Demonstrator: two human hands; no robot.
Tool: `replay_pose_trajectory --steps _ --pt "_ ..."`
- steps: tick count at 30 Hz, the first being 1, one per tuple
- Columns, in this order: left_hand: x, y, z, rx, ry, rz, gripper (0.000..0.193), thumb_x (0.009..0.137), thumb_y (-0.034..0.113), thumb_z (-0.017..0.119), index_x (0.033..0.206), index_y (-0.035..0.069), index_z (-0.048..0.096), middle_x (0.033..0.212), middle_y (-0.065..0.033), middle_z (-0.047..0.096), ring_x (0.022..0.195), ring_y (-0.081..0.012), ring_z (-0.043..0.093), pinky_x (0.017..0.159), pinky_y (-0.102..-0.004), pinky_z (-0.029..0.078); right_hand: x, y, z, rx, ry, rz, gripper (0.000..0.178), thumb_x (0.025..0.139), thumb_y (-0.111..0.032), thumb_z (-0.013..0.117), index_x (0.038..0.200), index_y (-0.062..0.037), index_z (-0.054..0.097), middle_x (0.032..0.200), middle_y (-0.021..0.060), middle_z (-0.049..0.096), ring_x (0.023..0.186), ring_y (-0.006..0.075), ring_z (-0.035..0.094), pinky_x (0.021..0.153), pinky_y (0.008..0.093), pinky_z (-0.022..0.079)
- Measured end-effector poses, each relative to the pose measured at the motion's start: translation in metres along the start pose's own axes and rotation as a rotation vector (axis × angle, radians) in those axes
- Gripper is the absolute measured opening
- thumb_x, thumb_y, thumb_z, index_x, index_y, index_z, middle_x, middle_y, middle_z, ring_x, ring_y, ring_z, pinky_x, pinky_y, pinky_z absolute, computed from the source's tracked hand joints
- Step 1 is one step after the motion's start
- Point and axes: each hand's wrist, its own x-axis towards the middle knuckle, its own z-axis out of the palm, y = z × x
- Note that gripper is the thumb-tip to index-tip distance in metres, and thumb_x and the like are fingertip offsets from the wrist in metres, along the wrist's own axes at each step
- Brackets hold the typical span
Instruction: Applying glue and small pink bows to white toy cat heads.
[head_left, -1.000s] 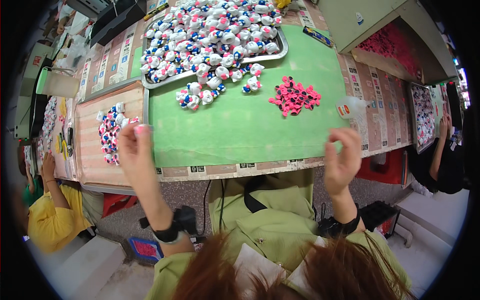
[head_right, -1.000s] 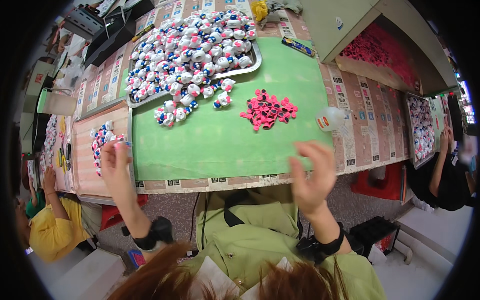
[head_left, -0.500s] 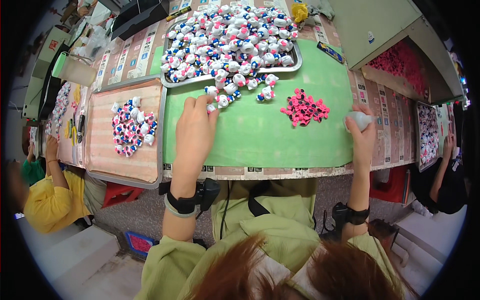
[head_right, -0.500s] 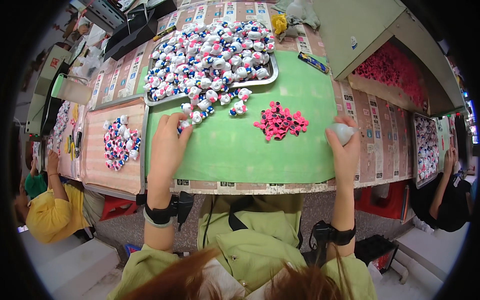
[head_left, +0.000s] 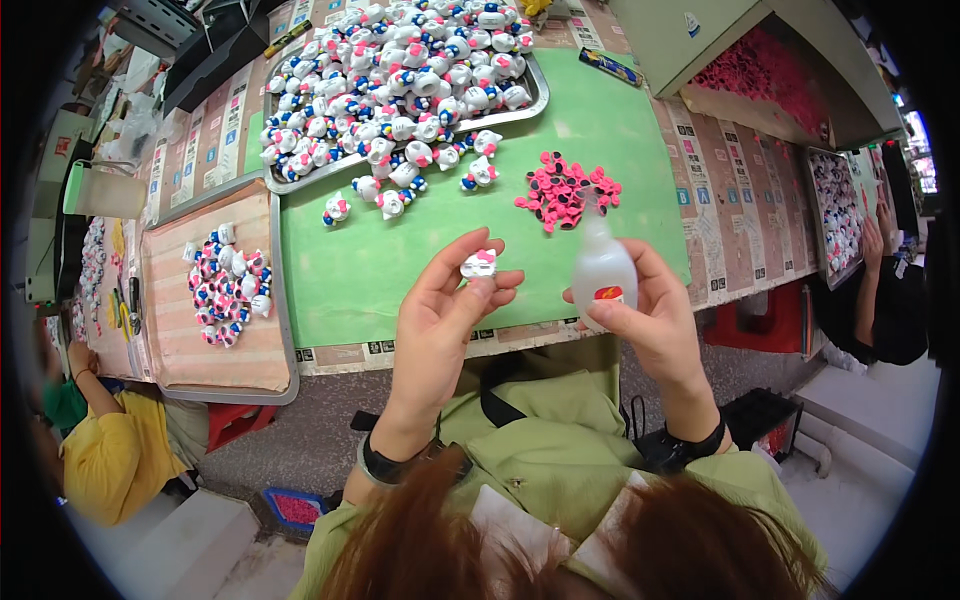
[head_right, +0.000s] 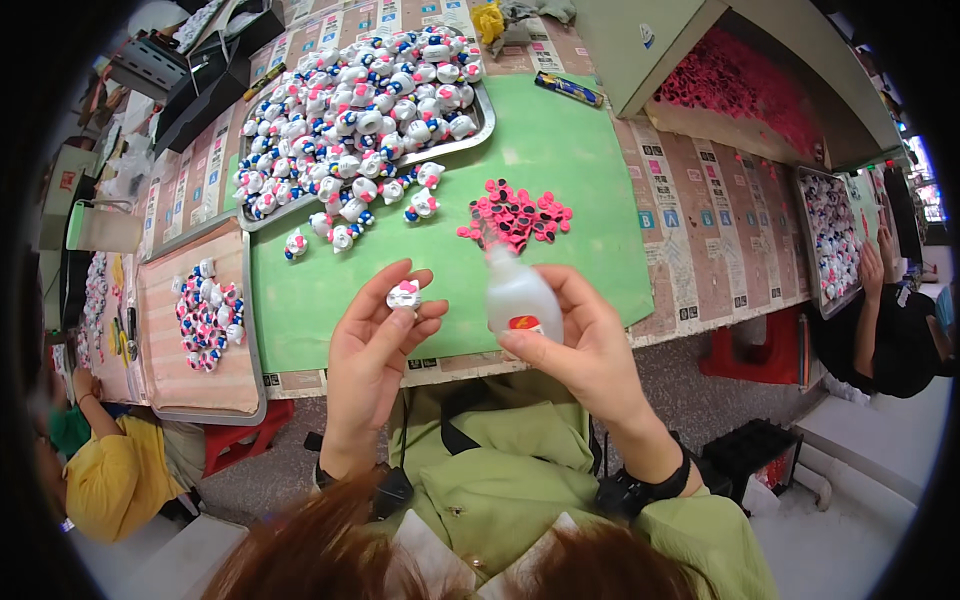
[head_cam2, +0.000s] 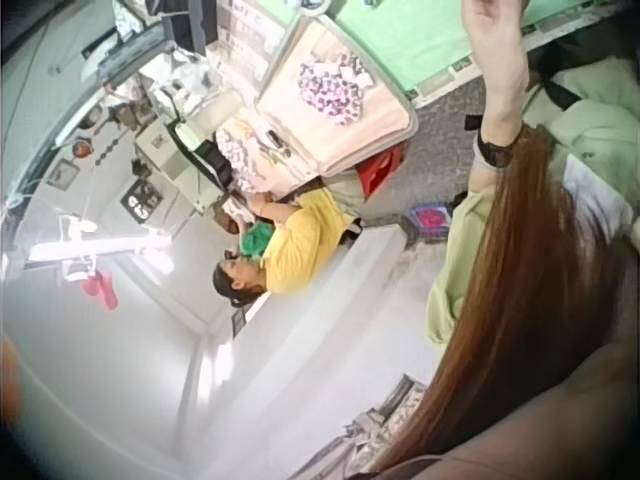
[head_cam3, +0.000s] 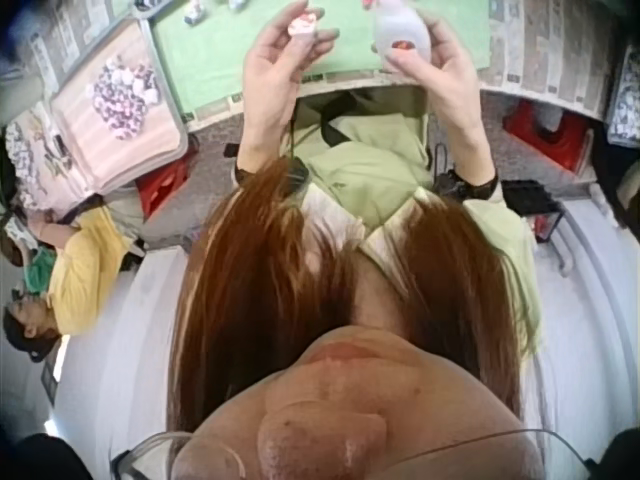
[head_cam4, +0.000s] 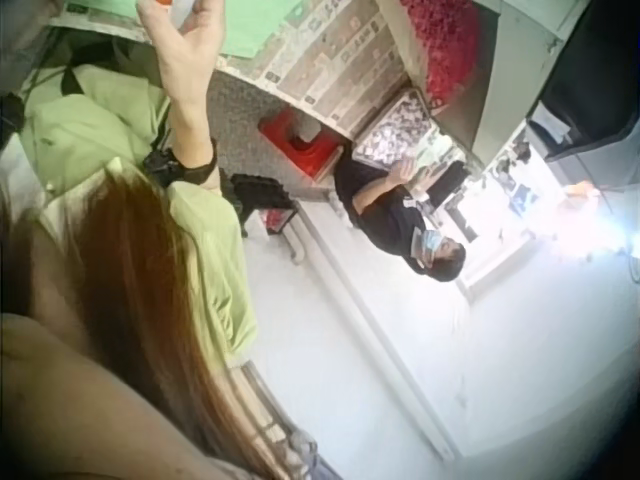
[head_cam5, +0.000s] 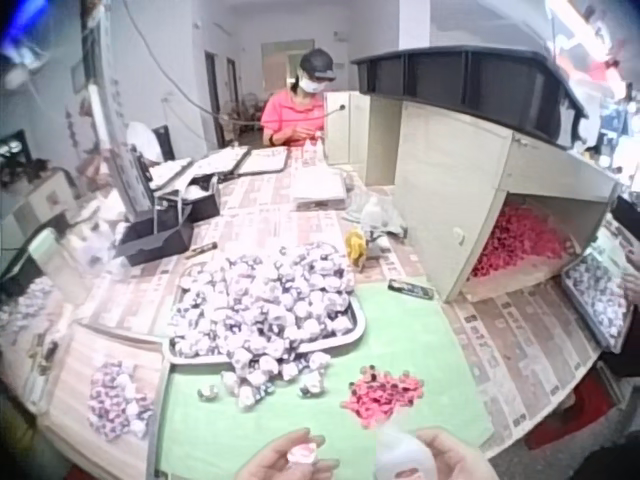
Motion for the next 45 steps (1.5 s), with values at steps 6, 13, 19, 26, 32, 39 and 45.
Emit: replay_pose_trajectory --steps 6,13,19,26,32,39,45 --pt "-0.005 -0.011 0.004 0.091 0.012 0.054 0.04 0.08 0.0 0.048 0.118 -0.002 0.037 0.112 -0.0147 0.048 0.089 -0.0155 0.055 0.075 -0.0248 0.046 -0.012 -0.005 0.005 -0.218 0.012 -0.131 0.036 0.071 -0.004 0.063 0.102 0.0018 0.046 0.093 0.0086 0.053 0.08 0.0107 0.053 0.069 0.0235 0.044" --pt "-0.006 -0.013 0.008 0.049 0.01 0.059 0.036 0.079 -0.001 0.049 0.114 -0.002 0.039 0.112 -0.0143 0.049 0.09 -0.0134 0.053 0.075 -0.0247 0.044 -0.01 0.0 0.014 -0.332 0.181 -0.717 0.038 0.061 -0.007 0.073 0.091 -0.0015 0.051 0.083 0.0088 0.054 0.074 0.016 0.053 0.064 0.0249 0.043" --pt "-0.007 -0.015 0.007 0.031 0.006 0.055 0.036 0.079 -0.001 0.049 0.114 -0.003 0.04 0.111 -0.0147 0.049 0.088 -0.0144 0.053 0.078 -0.0263 0.043 -0.014 0.003 0.008 -0.554 0.194 -0.733 0.039 0.06 -0.011 0.075 0.089 -0.0016 0.051 0.079 0.0082 0.053 0.068 0.0147 0.052 0.058 0.024 0.041" --pt "-0.01 -0.014 0.009 0.019 0.005 0.049 0.036 0.079 -0.002 0.049 0.113 -0.003 0.04 0.112 -0.0156 0.048 0.088 -0.0149 0.054 0.078 -0.0263 0.043 -0.013 0.005 0.007 -0.554 0.205 -0.721 0.039 0.059 -0.012 0.076 0.088 -0.0019 0.052 0.078 0.0082 0.054 0.067 0.0144 0.052 0.059 0.024 0.041" --pt "-0.011 -0.012 0.01 0.039 -0.013 0.049 0.036 0.079 -0.002 0.049 0.113 -0.003 0.04 0.112 -0.015 0.048 0.092 -0.0141 0.052 0.078 -0.0261 0.043 -0.012 0.005 0.007 -0.565 0.192 -0.703 0.038 0.059 -0.013 0.076 0.087 -0.0022 0.052 0.077 0.0078 0.055 0.066 0.0144 0.053 0.058 0.0242 0.042" --pt "-0.01 -0.015 0.007 0.054 0.004 0.068 0.035 0.079 -0.002 0.049 0.113 -0.001 0.04 0.113 -0.0148 0.047 0.094 -0.015 0.051 0.08 -0.0272 0.042 -0.013 0.0 0.005 -0.611 0.182 -0.705 0.037 0.059 -0.012 0.076 0.086 -0.0019 0.053 0.076 0.008 0.055 0.065 0.0143 0.053 0.057 0.024 0.042" --pt "-0.01 -0.013 0.007 -0.01 0.015 0.007 0.036 0.08 0.001 0.049 0.114 -0.001 0.039 0.114 -0.0159 0.047 0.092 -0.0178 0.054 0.081 -0.0293 0.042 -0.013 0.002 0.005 -0.566 0.23 -0.71 0.036 0.059 -0.012 0.076 0.086 -0.0016 0.053 0.077 0.0076 0.055 0.066 0.0138 0.052 0.058 0.0237 0.041"
